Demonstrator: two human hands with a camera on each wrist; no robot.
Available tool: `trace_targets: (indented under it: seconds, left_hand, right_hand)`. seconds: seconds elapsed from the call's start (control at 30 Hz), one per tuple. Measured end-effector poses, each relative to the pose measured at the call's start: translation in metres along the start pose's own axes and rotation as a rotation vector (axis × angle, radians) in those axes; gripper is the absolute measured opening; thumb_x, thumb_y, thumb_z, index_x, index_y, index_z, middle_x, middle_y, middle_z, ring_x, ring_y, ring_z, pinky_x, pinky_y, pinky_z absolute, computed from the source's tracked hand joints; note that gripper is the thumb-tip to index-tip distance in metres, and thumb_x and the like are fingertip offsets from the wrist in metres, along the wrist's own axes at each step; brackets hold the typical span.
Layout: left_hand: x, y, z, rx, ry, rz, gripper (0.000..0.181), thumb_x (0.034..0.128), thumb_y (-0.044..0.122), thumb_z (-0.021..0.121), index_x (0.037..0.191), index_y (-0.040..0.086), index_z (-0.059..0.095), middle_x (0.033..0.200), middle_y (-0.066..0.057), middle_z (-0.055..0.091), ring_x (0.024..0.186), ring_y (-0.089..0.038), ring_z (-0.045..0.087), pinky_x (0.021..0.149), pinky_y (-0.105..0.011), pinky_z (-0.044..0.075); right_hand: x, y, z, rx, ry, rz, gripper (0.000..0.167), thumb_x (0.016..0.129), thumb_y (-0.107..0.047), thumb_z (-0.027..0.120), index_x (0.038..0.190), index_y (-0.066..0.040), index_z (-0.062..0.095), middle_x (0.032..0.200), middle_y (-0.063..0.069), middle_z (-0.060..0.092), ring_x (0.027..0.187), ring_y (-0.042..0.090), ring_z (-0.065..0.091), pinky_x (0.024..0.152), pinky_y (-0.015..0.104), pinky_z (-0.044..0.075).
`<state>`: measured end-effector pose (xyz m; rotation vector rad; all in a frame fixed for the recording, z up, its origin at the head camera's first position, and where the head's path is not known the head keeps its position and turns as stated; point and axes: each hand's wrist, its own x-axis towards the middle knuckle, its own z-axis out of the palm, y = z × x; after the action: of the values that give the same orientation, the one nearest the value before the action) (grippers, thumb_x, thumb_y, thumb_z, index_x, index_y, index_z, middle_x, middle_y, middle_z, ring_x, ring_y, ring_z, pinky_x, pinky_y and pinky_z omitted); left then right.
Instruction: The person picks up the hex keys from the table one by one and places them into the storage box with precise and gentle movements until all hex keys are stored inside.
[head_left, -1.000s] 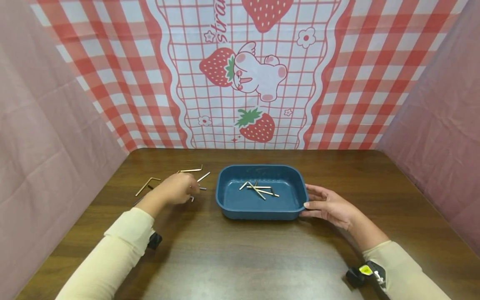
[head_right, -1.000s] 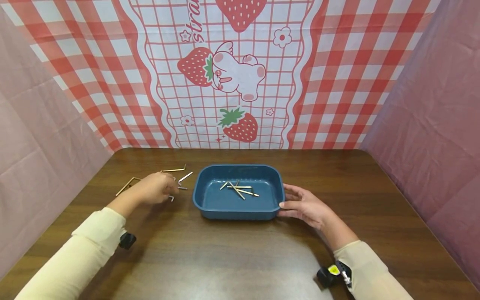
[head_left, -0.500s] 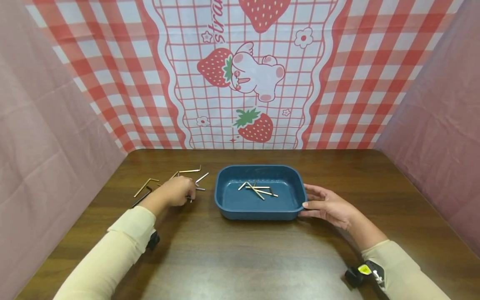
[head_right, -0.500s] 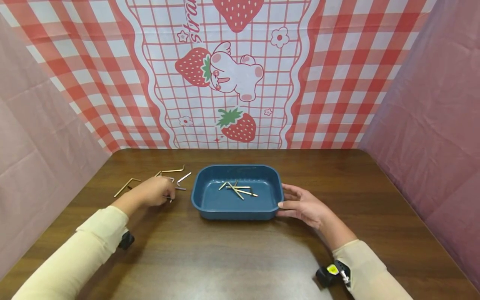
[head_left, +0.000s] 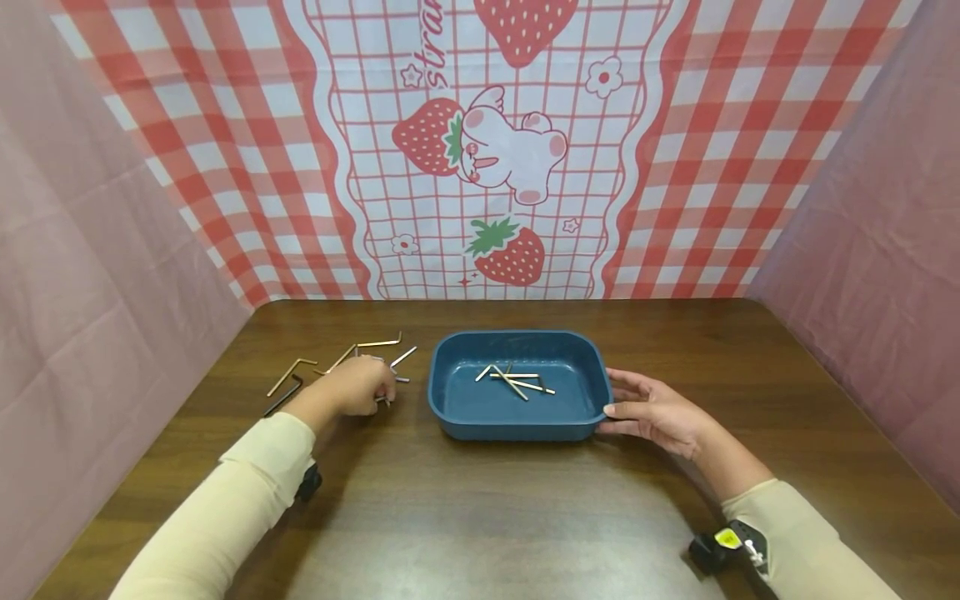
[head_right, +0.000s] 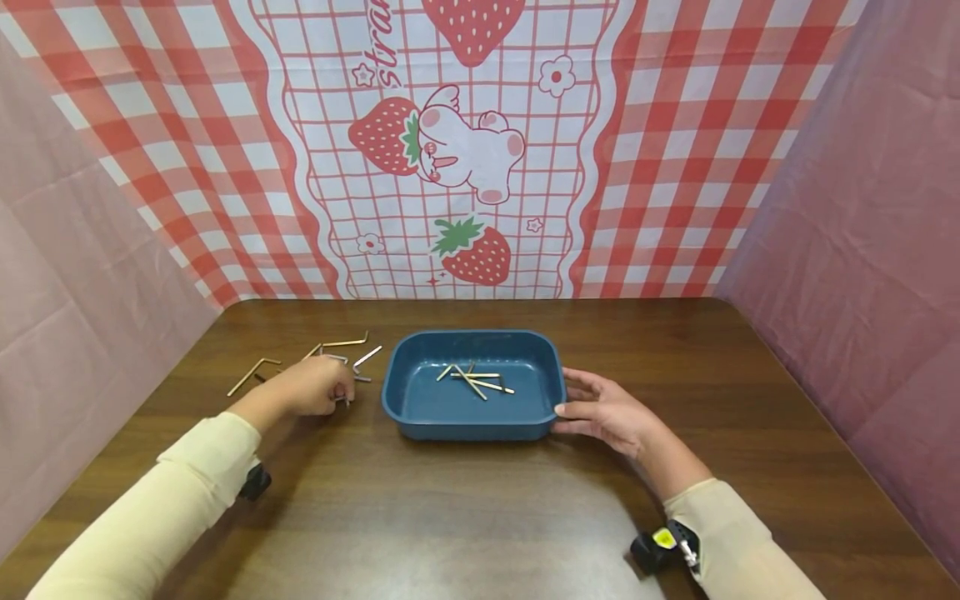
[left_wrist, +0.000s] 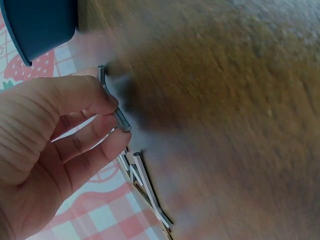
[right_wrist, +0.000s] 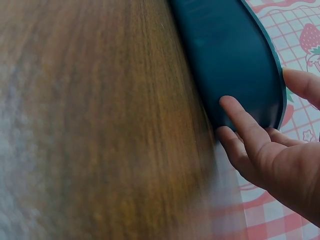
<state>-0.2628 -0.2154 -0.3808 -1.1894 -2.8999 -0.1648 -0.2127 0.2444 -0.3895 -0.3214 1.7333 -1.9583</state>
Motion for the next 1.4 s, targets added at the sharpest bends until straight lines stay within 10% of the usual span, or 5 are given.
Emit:
trace_targets:
  seconds: [1.4]
  left_hand:
    - [0.015, 0.020, -0.060, 0.040, 0.011, -0.080, 0.019, 0.0665, -0.005, 0.071, 0.075, 0.012, 0.071, 0.075, 0.003, 0.065, 0.071, -0.013, 0.060, 0.067, -0.036, 0.052]
  right_hand:
    - [0.000, 0.001, 0.001, 0.011, 0.003, -0.010, 0.082, 0.091, 0.005, 0.060, 0.151, 0.010, 0.003, 0.149, 0.042, 0.011, 0.109, 0.032, 0.060, 0.094, 0.052, 0.046]
